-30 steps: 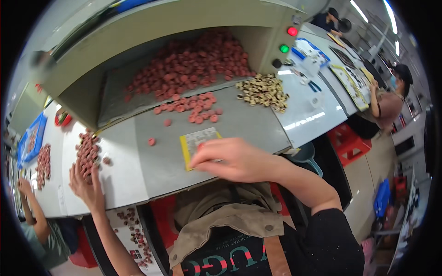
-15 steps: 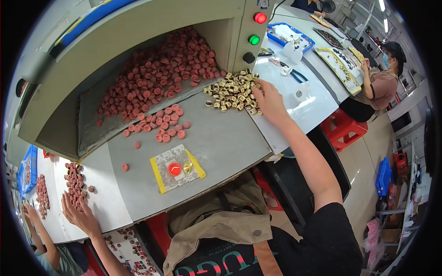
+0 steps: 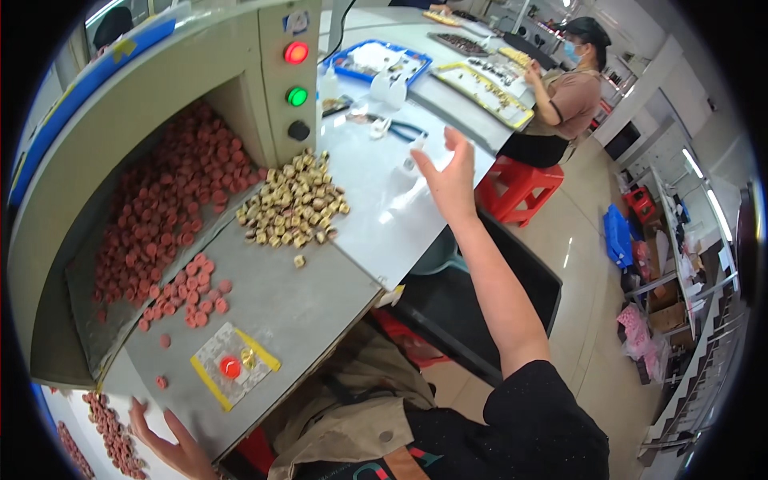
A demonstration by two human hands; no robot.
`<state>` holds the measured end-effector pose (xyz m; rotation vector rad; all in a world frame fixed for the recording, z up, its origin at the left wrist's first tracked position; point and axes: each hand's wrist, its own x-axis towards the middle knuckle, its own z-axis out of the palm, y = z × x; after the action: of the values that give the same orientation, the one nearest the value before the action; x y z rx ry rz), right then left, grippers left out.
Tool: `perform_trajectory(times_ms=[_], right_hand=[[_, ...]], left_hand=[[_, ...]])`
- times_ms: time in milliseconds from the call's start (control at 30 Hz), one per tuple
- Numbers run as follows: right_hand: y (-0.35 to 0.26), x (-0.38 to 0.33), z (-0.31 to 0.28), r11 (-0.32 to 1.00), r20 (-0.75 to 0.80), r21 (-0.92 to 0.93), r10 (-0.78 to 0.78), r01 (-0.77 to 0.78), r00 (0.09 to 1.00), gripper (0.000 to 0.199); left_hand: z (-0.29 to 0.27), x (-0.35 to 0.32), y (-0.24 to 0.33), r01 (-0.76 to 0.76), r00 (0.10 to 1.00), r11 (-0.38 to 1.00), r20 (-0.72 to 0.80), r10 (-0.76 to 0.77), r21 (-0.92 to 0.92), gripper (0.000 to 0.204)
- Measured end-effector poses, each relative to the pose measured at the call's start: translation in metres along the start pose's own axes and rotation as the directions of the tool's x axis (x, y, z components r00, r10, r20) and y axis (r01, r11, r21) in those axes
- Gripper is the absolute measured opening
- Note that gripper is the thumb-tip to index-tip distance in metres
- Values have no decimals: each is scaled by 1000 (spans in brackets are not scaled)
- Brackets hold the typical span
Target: The person assembles small toy figurine parts by hand, dipping components into glue and pressing them together, pushes assembled pieces into a bin, and refills the glue container using a squeeze bottle.
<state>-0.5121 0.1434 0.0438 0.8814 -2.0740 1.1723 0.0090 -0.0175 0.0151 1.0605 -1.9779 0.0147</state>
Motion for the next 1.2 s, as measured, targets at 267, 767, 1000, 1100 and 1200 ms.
perform_trajectory(times_ms=[267,767,1000,1100,1200], right_hand=[[12,7,9,969,451,-28,230,-244,862,53],[-148,-86,-8,859,778,434,-206,-272,594,39],[-212,-128,26,817,742,575,-542,41,394,44],[-225,-138,35,785,719,591,-617,185,319,41],[-233,-143,42,718,684,595,-688,360,242,39]], left_hand=[[-9,-51,0,252,945,960,243,-218,-119,33],[16,-24,15,27,996,998,86,-31,54,25],[5,-37,-5,91,988,994,122,-98,58,23],[4,-38,-11,71,994,996,81,-75,50,26],[4,-37,-15,63,994,997,84,-66,36,26]])
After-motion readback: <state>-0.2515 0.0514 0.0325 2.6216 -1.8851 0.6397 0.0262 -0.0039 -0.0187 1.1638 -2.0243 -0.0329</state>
